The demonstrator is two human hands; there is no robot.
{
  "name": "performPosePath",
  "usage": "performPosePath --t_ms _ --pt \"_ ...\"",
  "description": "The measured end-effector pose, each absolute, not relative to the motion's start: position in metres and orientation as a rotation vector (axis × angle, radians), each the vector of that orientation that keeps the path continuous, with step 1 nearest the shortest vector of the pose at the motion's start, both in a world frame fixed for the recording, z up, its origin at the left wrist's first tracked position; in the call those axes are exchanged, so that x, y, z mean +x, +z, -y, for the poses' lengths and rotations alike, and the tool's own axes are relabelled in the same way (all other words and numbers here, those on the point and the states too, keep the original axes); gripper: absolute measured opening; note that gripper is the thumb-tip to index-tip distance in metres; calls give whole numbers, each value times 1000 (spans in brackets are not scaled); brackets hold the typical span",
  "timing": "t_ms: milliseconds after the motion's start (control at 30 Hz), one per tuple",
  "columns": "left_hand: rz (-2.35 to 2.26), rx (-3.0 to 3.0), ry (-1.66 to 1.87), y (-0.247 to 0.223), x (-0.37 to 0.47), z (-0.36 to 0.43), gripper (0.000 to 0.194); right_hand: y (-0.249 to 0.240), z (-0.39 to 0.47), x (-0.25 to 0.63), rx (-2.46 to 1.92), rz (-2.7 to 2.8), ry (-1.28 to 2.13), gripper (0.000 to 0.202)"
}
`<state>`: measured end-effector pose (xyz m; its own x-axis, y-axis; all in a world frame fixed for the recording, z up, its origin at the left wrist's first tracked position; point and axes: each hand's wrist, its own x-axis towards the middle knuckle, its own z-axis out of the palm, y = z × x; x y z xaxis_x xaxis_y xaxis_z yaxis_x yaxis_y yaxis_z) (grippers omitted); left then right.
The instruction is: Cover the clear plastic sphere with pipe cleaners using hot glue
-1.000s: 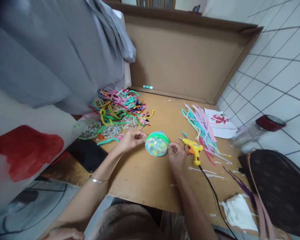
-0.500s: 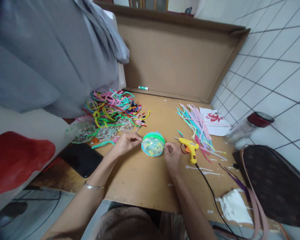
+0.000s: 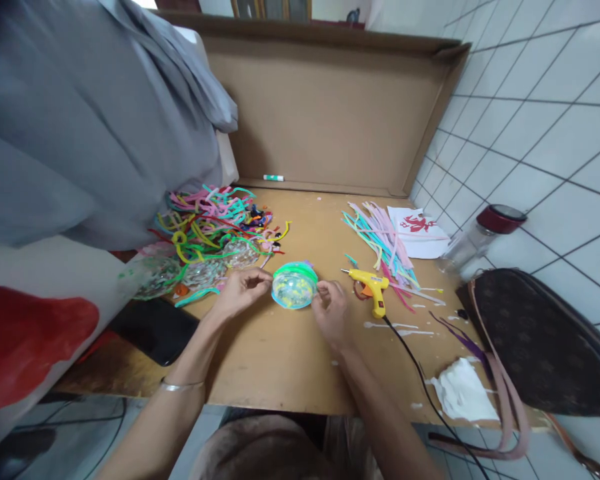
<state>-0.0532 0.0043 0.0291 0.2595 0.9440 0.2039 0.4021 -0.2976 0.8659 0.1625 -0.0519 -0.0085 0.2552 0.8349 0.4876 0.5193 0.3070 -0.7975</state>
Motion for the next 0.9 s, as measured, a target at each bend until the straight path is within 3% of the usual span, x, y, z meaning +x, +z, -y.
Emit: performPosePath --t_ms 367,733,900 --pt "-1274 1756 1050 24 -53 7 35 -14 61 148 -1338 1491 245 41" --pt "-1377 1781 1081 24 -52 10 57 -15 66 149 -1216 1617 90 38" --pt "-1496 1805 1086 23 -47 12 53 -14 67 150 -1192 1663 40 37"
